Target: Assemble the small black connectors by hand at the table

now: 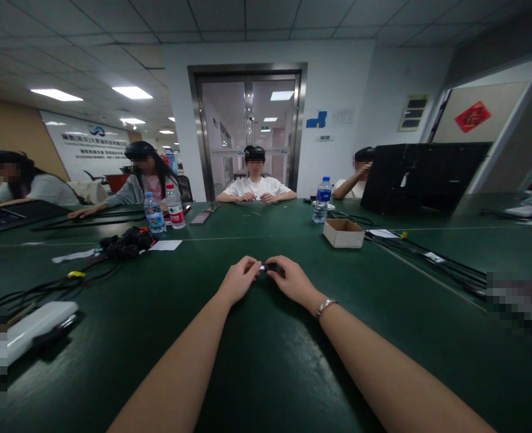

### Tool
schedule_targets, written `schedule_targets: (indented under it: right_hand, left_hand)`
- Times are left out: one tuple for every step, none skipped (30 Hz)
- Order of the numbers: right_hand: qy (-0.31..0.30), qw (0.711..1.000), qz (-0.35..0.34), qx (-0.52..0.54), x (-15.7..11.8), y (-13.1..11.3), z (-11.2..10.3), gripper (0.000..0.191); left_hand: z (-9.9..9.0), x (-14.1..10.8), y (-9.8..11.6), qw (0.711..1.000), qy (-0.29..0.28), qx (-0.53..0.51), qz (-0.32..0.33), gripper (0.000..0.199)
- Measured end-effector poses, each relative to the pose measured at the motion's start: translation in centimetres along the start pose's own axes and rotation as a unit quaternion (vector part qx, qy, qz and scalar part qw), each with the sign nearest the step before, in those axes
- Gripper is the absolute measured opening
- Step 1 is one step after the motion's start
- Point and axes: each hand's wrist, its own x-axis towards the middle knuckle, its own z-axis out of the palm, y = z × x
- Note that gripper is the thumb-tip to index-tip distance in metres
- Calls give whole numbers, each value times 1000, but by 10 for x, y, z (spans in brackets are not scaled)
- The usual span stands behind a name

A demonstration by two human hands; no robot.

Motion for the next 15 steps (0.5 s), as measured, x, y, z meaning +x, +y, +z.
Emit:
schedule_targets:
  right_hand:
    - [1, 1000, 4, 1, 0, 0, 0, 21]
    - [1, 1000, 7, 3, 0, 0, -1, 21]
    - [3, 1000, 9, 5, 0, 0, -1, 21]
    - [3, 1000, 10, 6, 0, -1, -1, 21]
    - [2, 1000, 11, 8, 0, -1, -1, 21]
    - [0, 1000, 13, 9, 0, -1, -1, 22]
    - [-3, 1000, 15, 9, 0, -2, -2, 22]
    - [-5, 1000, 17, 8, 0, -2, -2, 22]
    - [-7, 1000, 17, 6, 0, -3, -2, 22]
    - [-8, 1000, 17, 4, 0, -4, -2, 22]
    - [-8, 1000, 15, 1, 0, -4, -3, 22]
    - [-8, 1000, 12, -2, 0, -5, -3, 22]
    - [-8, 1000, 10, -5, 0, -5, -3, 22]
    - [-8, 1000, 7, -8, -1, -5, -3, 22]
    - [-8, 1000, 5, -10, -1, -5, -3, 22]
  left_hand:
    - [-1, -1, 1, 1000, 4, -19, 7, 35]
    - [-2, -2, 2, 999, 8, -32, 13, 35]
    - [-3, -3, 4, 999, 9, -38, 18, 34]
    - [-4, -4, 6, 999, 7, -42, 22, 32]
    - [-4, -4, 7, 999, 5, -44, 26, 29]
    - [-5, -5, 9, 999, 2, -44, 27, 25]
    - [-5, -5, 10, 999, -1, -44, 28, 22]
    - [-5, -5, 10, 999, -2, -42, 26, 20]
    - [-5, -4, 11, 999, -1, -41, 21, 19]
    - [-4, -4, 10, 999, 0, -38, 15, 19]
    - [-4, -3, 9, 999, 0, -33, 9, 20]
    - [-3, -2, 7, 1000, -1, -26, 3, 22]
    - [-3, -1, 5, 1000, -3, -17, -1, 25]
    - [-3, 0, 3, 1000, -4, -6, -4, 29]
    - [-2, 1, 1, 1000, -4, 8, -6, 33]
